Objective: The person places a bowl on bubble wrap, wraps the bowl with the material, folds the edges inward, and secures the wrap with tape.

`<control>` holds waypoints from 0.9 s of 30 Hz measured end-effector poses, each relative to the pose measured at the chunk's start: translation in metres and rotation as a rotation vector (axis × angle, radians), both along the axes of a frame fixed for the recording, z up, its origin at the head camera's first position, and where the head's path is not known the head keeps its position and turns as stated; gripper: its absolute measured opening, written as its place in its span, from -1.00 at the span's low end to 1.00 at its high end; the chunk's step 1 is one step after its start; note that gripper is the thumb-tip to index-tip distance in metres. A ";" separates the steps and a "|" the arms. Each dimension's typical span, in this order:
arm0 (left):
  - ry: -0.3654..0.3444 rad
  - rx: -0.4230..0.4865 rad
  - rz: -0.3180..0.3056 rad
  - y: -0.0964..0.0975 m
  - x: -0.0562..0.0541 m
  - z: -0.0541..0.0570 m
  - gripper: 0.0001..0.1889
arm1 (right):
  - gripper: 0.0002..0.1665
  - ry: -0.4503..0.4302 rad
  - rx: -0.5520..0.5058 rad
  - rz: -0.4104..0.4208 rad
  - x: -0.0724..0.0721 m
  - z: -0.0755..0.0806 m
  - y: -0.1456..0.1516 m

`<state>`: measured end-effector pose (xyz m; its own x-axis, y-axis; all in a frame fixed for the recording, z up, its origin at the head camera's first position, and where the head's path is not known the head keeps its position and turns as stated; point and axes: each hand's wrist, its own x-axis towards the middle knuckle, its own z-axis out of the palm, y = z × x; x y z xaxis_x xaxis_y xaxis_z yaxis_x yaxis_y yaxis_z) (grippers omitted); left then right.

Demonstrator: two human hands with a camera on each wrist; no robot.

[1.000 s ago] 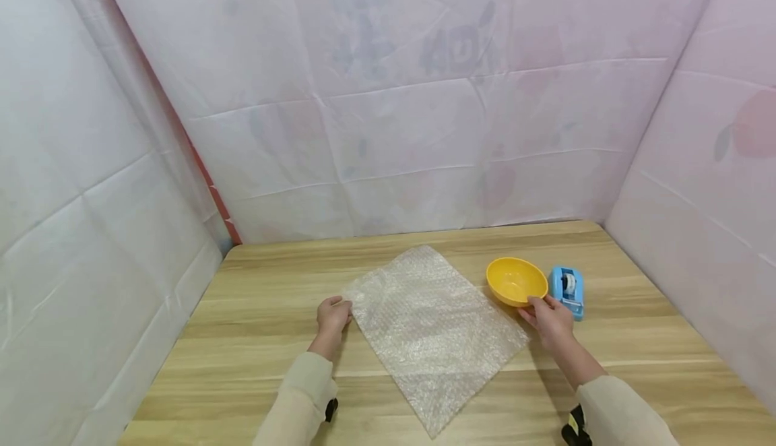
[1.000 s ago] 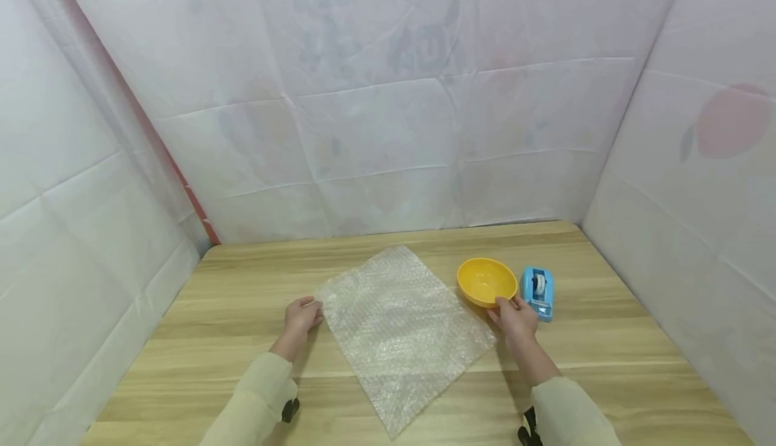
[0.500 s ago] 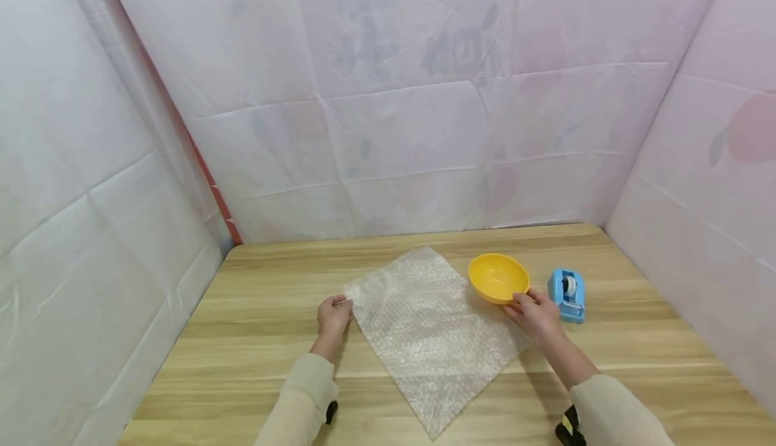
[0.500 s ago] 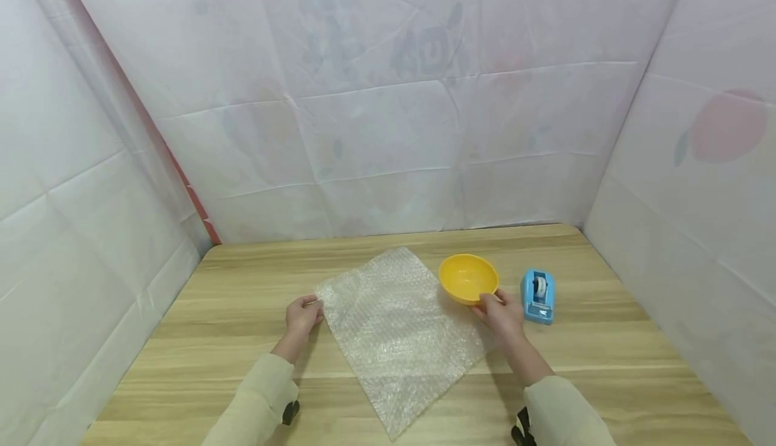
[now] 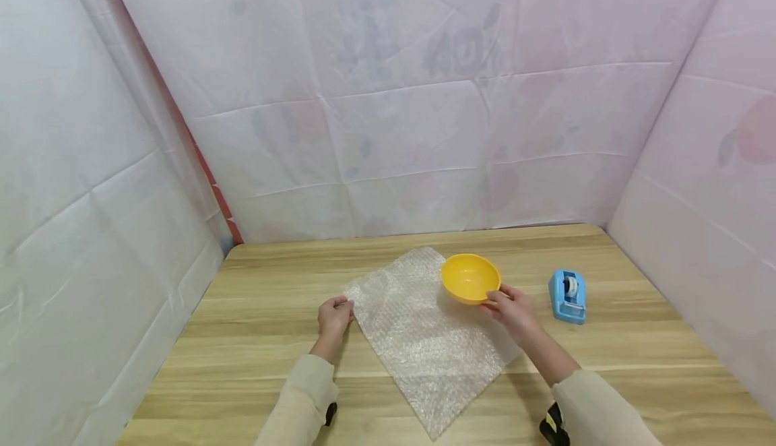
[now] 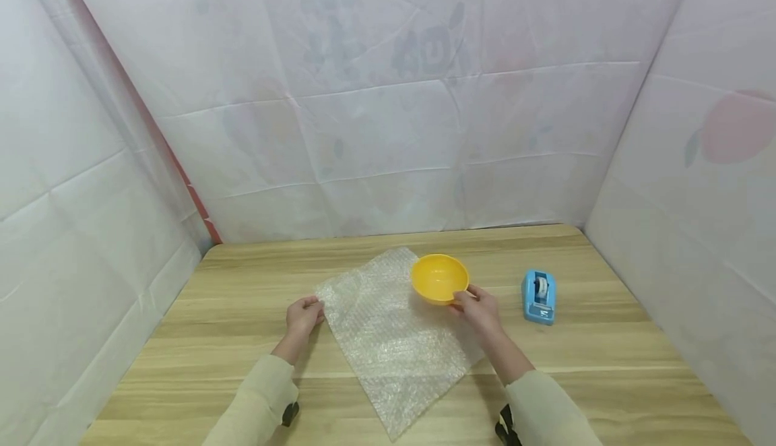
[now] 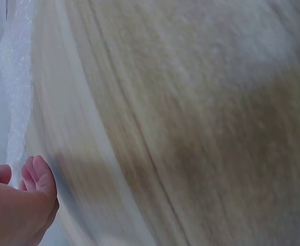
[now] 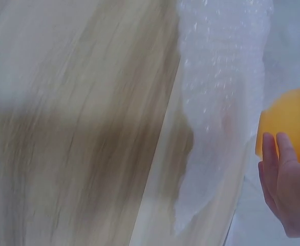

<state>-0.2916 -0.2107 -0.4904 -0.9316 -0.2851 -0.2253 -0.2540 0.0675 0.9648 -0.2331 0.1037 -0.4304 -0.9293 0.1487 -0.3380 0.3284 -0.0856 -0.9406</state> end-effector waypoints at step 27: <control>0.028 -0.008 0.019 0.000 0.000 -0.003 -0.74 | -0.34 0.072 -0.067 0.042 -0.002 -0.023 -0.054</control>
